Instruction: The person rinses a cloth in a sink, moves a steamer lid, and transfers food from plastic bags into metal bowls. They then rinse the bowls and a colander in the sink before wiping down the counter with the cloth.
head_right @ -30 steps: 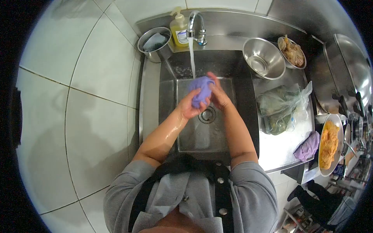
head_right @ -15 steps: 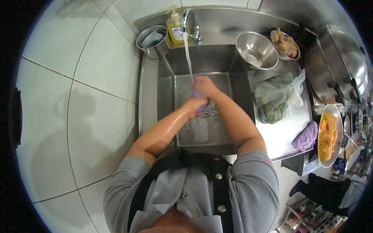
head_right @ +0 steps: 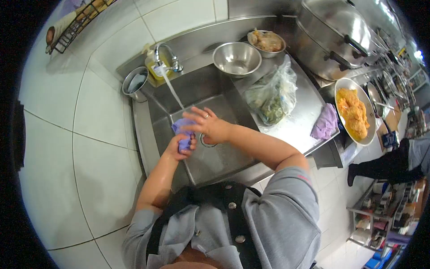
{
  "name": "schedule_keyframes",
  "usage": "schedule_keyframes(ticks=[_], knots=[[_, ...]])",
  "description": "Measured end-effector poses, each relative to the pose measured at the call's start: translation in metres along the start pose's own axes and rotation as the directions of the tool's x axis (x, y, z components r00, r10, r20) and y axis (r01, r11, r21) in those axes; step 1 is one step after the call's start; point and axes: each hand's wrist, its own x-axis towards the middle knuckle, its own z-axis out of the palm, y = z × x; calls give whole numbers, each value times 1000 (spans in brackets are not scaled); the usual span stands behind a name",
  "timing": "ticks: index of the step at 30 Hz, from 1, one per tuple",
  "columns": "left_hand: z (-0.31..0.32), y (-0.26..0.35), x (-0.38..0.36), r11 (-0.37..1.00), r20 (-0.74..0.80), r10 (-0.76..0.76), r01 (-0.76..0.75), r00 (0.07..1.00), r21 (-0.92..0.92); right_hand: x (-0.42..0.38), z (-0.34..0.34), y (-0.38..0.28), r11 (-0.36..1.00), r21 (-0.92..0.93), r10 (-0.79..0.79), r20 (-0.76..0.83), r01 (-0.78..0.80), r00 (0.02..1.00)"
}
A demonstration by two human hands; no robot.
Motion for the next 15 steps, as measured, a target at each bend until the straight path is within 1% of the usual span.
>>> schedule_keyframes(ticks=[1, 2, 3, 4, 5, 6, 7, 8, 9, 10, 11, 12, 13, 14, 15], knots=[[10, -3, -9, 999, 131, -10, 5, 991, 40, -5, -12, -10, 936, -266, -230, 27, 229, 973], [25, -10, -16, 999, 139, -20, 13, 990, 51, -9, -22, -19, 752, -502, -430, 119, 427, 895], [44, -22, -18, 992, 374, -110, 79, 921, 97, -10, -33, -28, 750, -515, -419, 115, 415, 900], [56, -33, -18, 979, 579, -200, 133, 790, 157, -9, -43, -36, 673, -476, -555, 181, 566, 812], [61, -41, -17, 976, 584, -210, 137, 784, 168, -9, -49, -40, 572, -424, -676, 241, 702, 696], [66, -47, -17, 962, 618, -273, 220, 737, 163, -11, -50, -43, 572, -435, -670, 241, 696, 702], [69, -51, -17, 939, 648, -331, 303, 686, 160, -15, -47, -48, 640, -370, -584, 335, 674, 739], [68, -51, -16, 936, 649, -342, 310, 680, 169, -18, -45, -50, 707, -309, -493, 429, 636, 757], [64, -49, -12, 928, 445, -369, 299, 816, 221, -22, -43, -49, 710, -319, -486, 424, 628, 764], [60, -49, -8, 915, 217, -360, 298, 907, 271, -26, -38, -43, 742, -381, -380, 438, 551, 814], [59, -49, -1, 913, 219, -363, 300, 906, 276, -30, -33, -37, 761, -442, -272, 446, 474, 853], [59, -47, 7, 823, 17, -281, 231, 960, 520, -32, -23, -31, 760, -445, -270, 447, 474, 853], [57, -47, 14, 657, -154, -133, 203, 979, 726, -34, -10, -25, 792, -487, -146, 435, 368, 889], [51, -50, 25, 656, -154, -131, 202, 979, 727, -36, 1, -17, 810, -527, -19, 415, 258, 910], [46, -59, 37, 396, -123, 148, 55, 981, 917, -40, 11, -8, 809, -527, -20, 418, 260, 908]])
